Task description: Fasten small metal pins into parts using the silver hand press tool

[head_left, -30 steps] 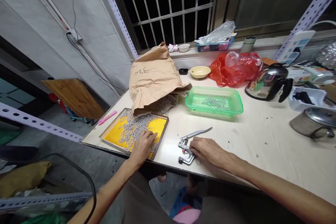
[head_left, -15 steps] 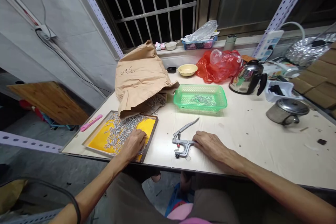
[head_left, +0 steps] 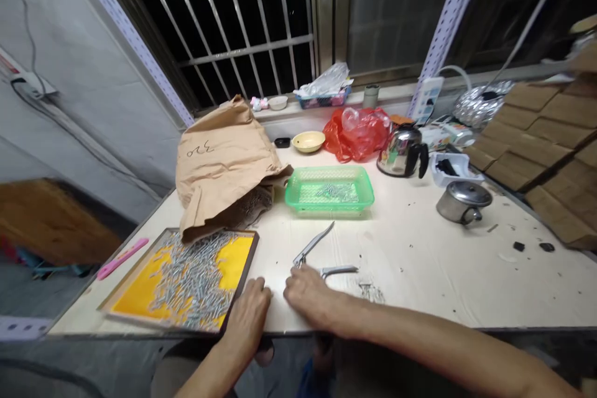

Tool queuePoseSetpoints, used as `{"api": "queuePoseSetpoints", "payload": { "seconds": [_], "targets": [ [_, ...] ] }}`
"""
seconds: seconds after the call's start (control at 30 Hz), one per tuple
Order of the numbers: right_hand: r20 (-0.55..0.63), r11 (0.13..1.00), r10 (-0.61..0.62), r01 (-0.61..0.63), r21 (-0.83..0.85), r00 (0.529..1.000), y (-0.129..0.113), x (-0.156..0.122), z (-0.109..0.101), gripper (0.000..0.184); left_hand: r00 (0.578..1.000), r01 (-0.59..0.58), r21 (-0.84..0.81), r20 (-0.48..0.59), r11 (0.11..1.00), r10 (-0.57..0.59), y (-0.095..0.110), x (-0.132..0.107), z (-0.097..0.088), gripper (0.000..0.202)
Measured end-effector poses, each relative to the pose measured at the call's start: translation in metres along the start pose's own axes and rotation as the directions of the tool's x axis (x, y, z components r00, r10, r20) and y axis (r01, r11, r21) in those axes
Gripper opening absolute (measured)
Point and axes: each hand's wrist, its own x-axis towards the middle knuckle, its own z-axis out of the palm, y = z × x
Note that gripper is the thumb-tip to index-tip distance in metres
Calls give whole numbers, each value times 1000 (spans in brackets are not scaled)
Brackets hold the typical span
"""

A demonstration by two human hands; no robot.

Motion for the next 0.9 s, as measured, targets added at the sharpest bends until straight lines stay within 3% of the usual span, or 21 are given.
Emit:
{"api": "queuePoseSetpoints", "payload": {
  "seconds": [0.13,0.23,0.33,0.47,0.5,0.57,0.63,0.7,0.77,0.83,0.9],
  "targets": [
    [-119,998,-60,56,-36,991,-6,3,8,10,999,-5,75,39,997,2,-3,5,14,39],
    [-198,999,-34,29,-29,980,5,1,-15,18,997,-69,49,34,996,68,-8,8,21,41],
    [-307,985,134,-162,-66,942,30,8,-54,23,991,-126,28,43,992,124,-11,9,19,42],
    [-474,891,350,-443,-97,808,63,9,-85,25,995,-83,-41,57,996,85,-11,15,12,37],
    [-467,889,364,-450,-83,806,66,3,-85,24,997,-63,-105,36,992,67,-10,17,12,32],
    [-381,926,336,-377,-34,861,67,-17,-72,21,1000,11,-317,14,948,-7,-9,23,11,22],
    [-263,957,286,-286,36,922,64,-41,-49,20,989,148,-594,99,791,-111,-5,27,10,20],
    [-169,949,313,-304,78,934,59,-62,-25,20,958,287,-806,252,518,-139,3,30,9,28],
    [-79,927,372,-366,81,925,56,-74,-9,21,929,370,-890,353,265,-112,14,31,8,36],
    [-4,908,414,-413,66,910,55,-78,-2,22,893,447,-886,435,121,-113,25,31,8,41],
    [34,896,439,-440,56,898,55,-76,-2,23,864,497,-865,487,68,-125,34,32,8,43]
  ]
}}
